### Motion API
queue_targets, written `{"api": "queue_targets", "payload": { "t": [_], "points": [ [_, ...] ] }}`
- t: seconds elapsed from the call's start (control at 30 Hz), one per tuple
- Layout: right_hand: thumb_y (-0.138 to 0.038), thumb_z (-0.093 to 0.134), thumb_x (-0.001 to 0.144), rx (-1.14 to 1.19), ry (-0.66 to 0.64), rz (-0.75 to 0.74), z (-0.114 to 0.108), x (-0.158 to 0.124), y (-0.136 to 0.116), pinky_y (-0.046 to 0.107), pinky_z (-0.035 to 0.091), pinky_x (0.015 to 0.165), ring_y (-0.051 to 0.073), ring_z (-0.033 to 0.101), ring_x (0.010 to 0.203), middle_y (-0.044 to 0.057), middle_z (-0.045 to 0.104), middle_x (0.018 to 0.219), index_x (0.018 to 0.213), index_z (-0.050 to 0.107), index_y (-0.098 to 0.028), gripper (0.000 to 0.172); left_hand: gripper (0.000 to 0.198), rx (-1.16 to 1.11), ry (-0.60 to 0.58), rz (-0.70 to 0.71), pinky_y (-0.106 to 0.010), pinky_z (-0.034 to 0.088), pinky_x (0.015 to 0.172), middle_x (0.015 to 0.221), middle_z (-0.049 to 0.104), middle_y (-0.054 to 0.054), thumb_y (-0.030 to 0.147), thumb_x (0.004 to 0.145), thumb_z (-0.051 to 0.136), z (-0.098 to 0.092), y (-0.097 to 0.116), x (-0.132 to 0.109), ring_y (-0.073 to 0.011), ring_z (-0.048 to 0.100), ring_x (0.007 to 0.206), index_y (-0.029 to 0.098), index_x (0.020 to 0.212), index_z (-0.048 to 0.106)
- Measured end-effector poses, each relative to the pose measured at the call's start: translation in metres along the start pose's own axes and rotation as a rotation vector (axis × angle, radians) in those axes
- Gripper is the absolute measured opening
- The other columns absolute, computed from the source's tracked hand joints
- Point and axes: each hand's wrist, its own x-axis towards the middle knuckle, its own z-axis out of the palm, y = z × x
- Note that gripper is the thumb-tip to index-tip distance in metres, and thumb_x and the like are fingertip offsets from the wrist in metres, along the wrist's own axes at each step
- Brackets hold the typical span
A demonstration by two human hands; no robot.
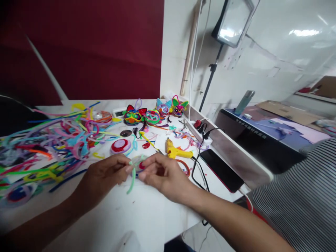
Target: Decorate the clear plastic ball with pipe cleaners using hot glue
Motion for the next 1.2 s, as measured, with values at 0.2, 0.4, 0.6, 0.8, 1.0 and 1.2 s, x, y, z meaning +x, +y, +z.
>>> {"api": "queue_targets", "payload": {
  "t": [0.2,0.4,0.6,0.8,1.0,1.2],
  "points": [
    [-0.031,0.084,0.062,0.244,-0.091,0.188,0.032,0.009,0.010,0.020,0.040,0.047,0.011,0.060,0.052,-0.004,0.062,0.061,0.081,0.060,-0.017,0.034,0.015,0.181,-0.017,0.177,-0.030,0.045,0.055,0.064,0.065,-0.001,0.037,0.078,0.059,-0.005,-0.006,-0.017,-0.0188,0.059,0.059,0.029,0.068,0.066],
    [-0.019,0.071,0.064,0.128,-0.029,0.177,0.019,0.013,0.009,0.020,0.037,0.047,0.006,0.048,0.045,-0.006,0.058,0.057,0.073,0.061,-0.017,0.014,0.014,0.245,0.079,0.131,-0.029,0.049,0.065,0.080,0.071,0.000,0.040,0.082,0.058,-0.023,-0.025,-0.008,-0.0198,0.064,0.071,0.029,0.086,0.067],
    [-0.027,0.069,0.070,-0.162,0.158,0.080,-0.010,0.014,0.013,0.020,0.034,0.049,0.008,0.046,0.053,-0.003,0.055,0.065,0.076,0.058,-0.017,0.016,0.033,0.447,-0.008,0.085,-0.034,0.051,0.083,0.109,0.067,-0.008,0.043,0.078,0.058,-0.024,-0.057,0.009,-0.0253,0.065,0.096,0.023,0.104,0.064],
    [-0.035,0.062,0.082,-0.243,0.153,0.109,-0.008,-0.006,0.025,0.025,0.044,0.057,0.013,0.057,0.062,0.002,0.061,0.078,0.084,0.052,-0.019,0.018,0.066,0.652,-0.175,0.097,-0.045,0.041,0.105,0.133,0.057,-0.018,0.045,0.073,0.066,-0.013,-0.069,0.016,-0.0347,0.052,0.124,0.015,0.130,0.052],
    [-0.031,0.053,0.091,-0.340,0.136,0.072,0.004,-0.025,0.034,0.028,0.047,0.063,0.015,0.058,0.072,0.006,0.064,0.090,0.091,0.055,-0.020,0.011,0.068,0.784,-0.156,0.185,-0.046,0.046,0.098,0.123,0.060,-0.019,0.041,0.066,0.074,0.001,-0.074,0.020,-0.0360,0.055,0.117,0.012,0.124,0.054],
    [-0.025,0.050,0.093,-0.375,0.131,0.082,0.014,-0.036,0.033,0.026,0.045,0.063,0.014,0.058,0.074,0.004,0.064,0.088,0.092,0.055,-0.020,0.007,0.063,0.817,-0.065,0.256,-0.046,0.047,0.098,0.116,0.062,-0.017,0.035,0.067,0.074,0.009,-0.082,0.022,-0.0334,0.056,0.112,0.009,0.121,0.054]
  ]
}}
